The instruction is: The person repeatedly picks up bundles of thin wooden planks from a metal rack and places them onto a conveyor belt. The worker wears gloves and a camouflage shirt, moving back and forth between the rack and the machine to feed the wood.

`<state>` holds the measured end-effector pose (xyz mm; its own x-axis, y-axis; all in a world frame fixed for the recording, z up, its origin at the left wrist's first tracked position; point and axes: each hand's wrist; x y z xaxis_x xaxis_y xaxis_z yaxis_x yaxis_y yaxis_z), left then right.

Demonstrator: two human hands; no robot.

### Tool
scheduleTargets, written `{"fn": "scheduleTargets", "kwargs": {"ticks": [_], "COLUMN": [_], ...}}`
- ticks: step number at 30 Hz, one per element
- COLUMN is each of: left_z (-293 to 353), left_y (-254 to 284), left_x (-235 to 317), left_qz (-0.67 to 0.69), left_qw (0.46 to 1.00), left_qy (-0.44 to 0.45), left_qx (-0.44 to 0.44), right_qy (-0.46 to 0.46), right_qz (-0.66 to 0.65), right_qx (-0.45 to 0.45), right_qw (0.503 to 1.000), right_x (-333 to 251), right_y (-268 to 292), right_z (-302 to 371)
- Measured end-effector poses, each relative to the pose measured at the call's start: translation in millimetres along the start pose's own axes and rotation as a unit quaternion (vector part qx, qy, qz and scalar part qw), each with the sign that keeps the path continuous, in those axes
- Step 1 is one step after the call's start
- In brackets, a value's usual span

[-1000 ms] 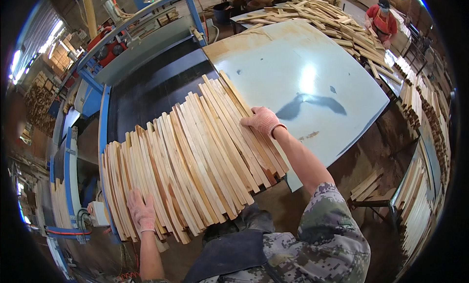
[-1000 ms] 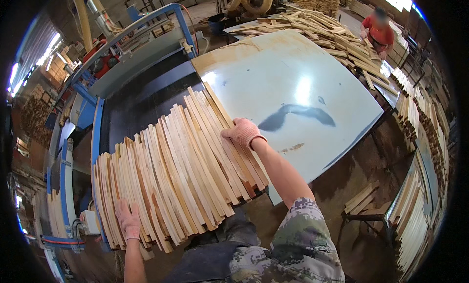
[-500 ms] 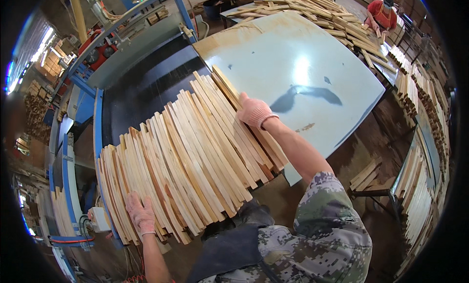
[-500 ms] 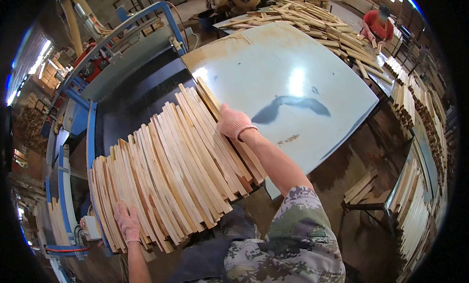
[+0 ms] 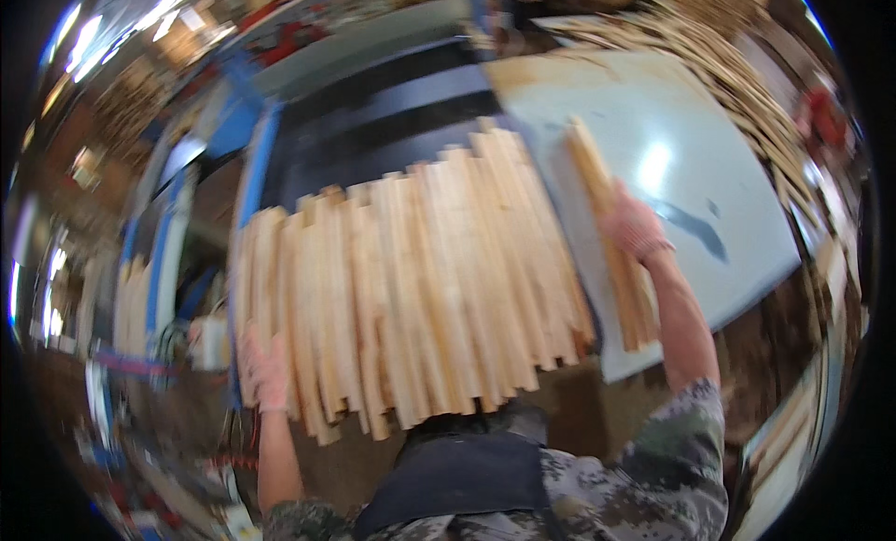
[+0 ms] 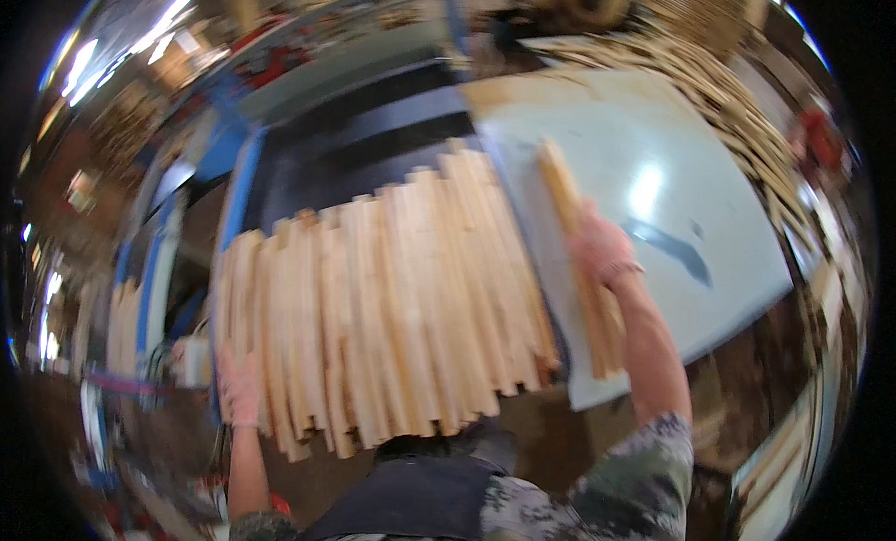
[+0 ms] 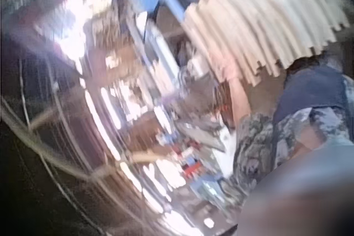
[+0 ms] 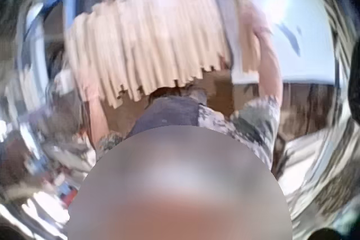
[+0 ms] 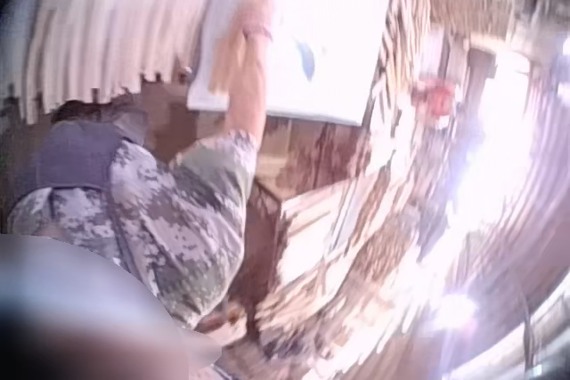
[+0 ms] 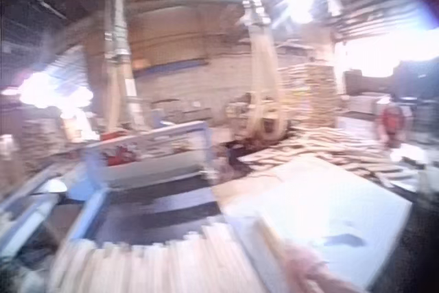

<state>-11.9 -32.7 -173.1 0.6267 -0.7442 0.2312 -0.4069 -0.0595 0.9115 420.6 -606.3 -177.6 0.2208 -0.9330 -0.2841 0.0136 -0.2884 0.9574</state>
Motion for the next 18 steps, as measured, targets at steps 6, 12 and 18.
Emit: {"fn": "scheduleTargets", "kwargs": {"ticks": [6,12,18], "left_z": [-23,-68,-63], "left_y": [34,67,91], "left_x": [-104,-142,-134], "left_qz": [-0.133,-0.254,-0.174], "left_qw": [0.975,0.944,0.982], "left_qy": [0.160,0.212,0.069], "left_qx": [0.083,0.015,0.008], "right_qy": [-0.046,0.080,0.023], "right_qz": [0.012,0.066,-0.040], "right_qx": [-0.012,0.095,-0.021], "right_qw": [0.999,0.990,0.999], "right_x": [13,0,-83], "right_y": [-43,-22,4], "right_z": [7,12,41]}}
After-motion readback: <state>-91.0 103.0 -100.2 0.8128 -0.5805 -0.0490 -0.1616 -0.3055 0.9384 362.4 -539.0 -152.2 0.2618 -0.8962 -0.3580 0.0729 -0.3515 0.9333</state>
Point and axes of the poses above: each hand's wrist, its own z-axis away from the middle knuckle, its own y-axis out of the back of the hand, x = y × z, and after that the axes turned 2 degrees about x, right-handed
